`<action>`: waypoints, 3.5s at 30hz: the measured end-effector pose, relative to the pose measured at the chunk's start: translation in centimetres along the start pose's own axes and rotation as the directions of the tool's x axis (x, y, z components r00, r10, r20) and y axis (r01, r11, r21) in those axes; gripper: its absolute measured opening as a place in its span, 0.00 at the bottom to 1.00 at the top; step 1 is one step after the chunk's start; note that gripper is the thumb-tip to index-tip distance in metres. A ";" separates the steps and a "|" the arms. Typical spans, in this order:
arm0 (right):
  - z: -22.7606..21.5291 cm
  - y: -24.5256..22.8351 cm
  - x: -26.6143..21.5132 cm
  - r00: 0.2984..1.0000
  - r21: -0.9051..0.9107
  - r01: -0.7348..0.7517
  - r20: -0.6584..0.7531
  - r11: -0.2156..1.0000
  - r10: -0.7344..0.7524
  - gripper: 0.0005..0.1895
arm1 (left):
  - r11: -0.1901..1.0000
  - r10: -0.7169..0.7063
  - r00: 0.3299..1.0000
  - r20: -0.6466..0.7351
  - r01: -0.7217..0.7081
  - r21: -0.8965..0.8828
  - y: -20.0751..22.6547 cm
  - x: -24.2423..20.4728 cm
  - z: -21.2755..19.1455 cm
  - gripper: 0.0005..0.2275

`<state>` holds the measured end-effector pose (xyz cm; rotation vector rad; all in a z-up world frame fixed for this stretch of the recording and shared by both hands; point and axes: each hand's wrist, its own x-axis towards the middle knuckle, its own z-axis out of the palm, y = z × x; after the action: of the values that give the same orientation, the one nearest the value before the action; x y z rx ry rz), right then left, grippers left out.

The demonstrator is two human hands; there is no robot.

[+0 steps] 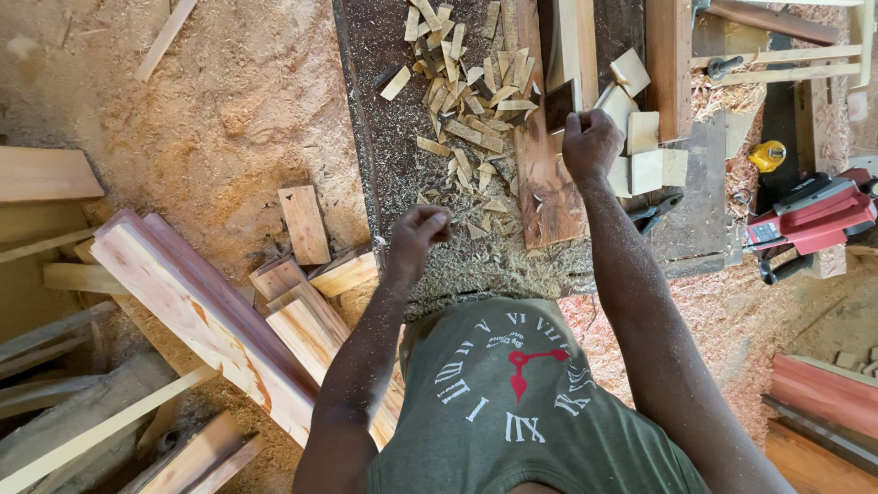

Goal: The person uses a hand chisel to carve and shape small wooden blocks on a workbench. They repeatedly hold each block, remove shavings, and place the finished pieces aside.

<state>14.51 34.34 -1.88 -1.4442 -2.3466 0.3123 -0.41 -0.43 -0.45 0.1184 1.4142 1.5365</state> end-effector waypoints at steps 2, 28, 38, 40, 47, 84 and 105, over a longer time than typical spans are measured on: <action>0.2 0.1 0.3 1.000 0.004 -0.005 0.004 1.000 0.005 0.11 | 0.984 0.049 0.999 -0.006 -0.049 -0.173 -0.4 0.5 -1.4 0.05; 1.7 -0.4 4.6 0.998 0.032 0.065 -0.009 0.997 -0.065 0.11 | 0.970 0.106 0.932 -0.346 -0.173 -0.169 -2.0 1.2 -7.2 0.03; 1.0 -2.3 6.5 0.992 0.069 0.117 -0.050 0.991 -0.114 0.09 | 0.968 0.098 0.922 -0.376 -0.176 -0.178 -2.5 1.7 -7.1 0.03; 1.0 -2.6 6.9 0.990 0.077 0.131 -0.061 0.988 -0.127 0.08 | 0.970 0.090 0.920 -0.382 -0.169 -0.177 -2.6 1.7 -7.1 0.03; 1.3 -3.5 8.6 0.994 0.150 0.110 -0.038 0.983 -0.106 0.10 | 0.972 0.080 0.915 -0.395 -0.159 -0.171 -2.7 1.7 -7.1 0.03; -8.8 -5.4 -13.2 0.747 0.522 -0.585 0.645 0.621 0.161 0.15 | 0.968 -0.015 0.972 0.233 0.073 -0.241 -2.0 4.5 9.9 0.14; -2.8 -0.3 0.9 0.970 -0.117 -0.018 0.239 0.993 0.046 0.10 | 0.994 -0.049 0.998 0.042 0.045 0.099 -1.5 3.1 5.1 0.11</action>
<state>15.06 34.98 0.94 -1.5773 -2.5733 0.3877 2.23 4.98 -1.69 0.1768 1.4479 1.4181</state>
